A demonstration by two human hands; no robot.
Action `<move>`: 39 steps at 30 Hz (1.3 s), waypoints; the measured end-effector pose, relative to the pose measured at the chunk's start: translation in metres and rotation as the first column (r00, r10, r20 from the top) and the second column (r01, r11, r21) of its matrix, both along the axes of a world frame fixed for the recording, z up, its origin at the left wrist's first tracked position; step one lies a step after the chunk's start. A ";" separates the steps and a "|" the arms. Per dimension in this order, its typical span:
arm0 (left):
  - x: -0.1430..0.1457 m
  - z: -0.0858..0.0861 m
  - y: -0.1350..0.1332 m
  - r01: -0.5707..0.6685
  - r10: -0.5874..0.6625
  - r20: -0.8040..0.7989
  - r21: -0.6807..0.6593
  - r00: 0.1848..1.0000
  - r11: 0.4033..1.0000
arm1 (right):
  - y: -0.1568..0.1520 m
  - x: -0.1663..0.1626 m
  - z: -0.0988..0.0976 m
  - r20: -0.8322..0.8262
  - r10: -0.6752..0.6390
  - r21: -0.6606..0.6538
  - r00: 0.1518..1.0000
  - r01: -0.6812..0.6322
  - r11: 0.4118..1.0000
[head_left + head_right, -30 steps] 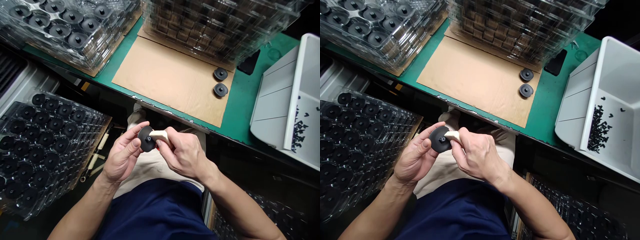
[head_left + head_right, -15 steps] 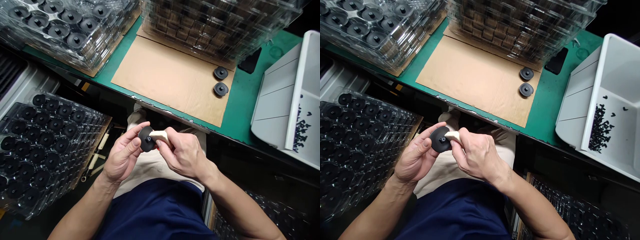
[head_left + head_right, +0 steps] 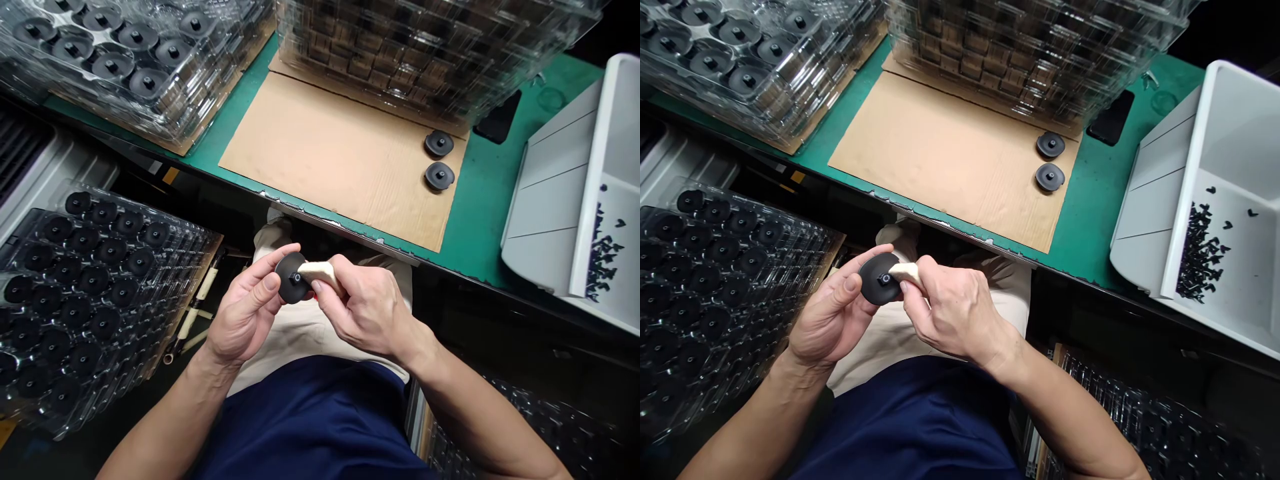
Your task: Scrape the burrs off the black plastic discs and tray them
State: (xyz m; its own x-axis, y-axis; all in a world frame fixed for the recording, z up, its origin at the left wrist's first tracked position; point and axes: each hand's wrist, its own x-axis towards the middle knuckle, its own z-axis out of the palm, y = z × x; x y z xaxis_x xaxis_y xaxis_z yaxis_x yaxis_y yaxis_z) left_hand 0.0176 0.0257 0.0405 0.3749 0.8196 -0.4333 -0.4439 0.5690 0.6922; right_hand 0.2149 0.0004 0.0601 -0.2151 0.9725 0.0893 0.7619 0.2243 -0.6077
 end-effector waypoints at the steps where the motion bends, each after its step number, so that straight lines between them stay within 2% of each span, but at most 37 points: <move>1: 0.000 0.000 0.000 0.002 -0.002 0.001 -0.001 1.000 1.000 | 0.000 0.000 0.000 -0.002 0.001 -0.002 1.000 -0.001 1.000; 20: 0.004 0.004 0.003 -0.002 0.002 -0.004 -0.017 1.000 1.000 | 0.001 0.004 0.001 0.010 -0.001 -0.015 1.000 0.001 1.000; 39: 0.003 0.014 0.001 -0.007 0.007 -0.007 0.002 1.000 1.000 | -0.001 0.003 0.009 0.020 0.014 0.027 1.000 -0.015 1.000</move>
State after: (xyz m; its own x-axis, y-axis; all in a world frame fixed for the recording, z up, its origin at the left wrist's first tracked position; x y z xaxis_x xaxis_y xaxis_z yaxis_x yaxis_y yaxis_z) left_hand 0.0207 0.0269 0.0540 0.3665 0.8230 -0.4339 -0.4431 0.5645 0.6964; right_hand 0.2177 -0.0007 0.0687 -0.2310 0.9666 0.1109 0.7705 0.2513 -0.5858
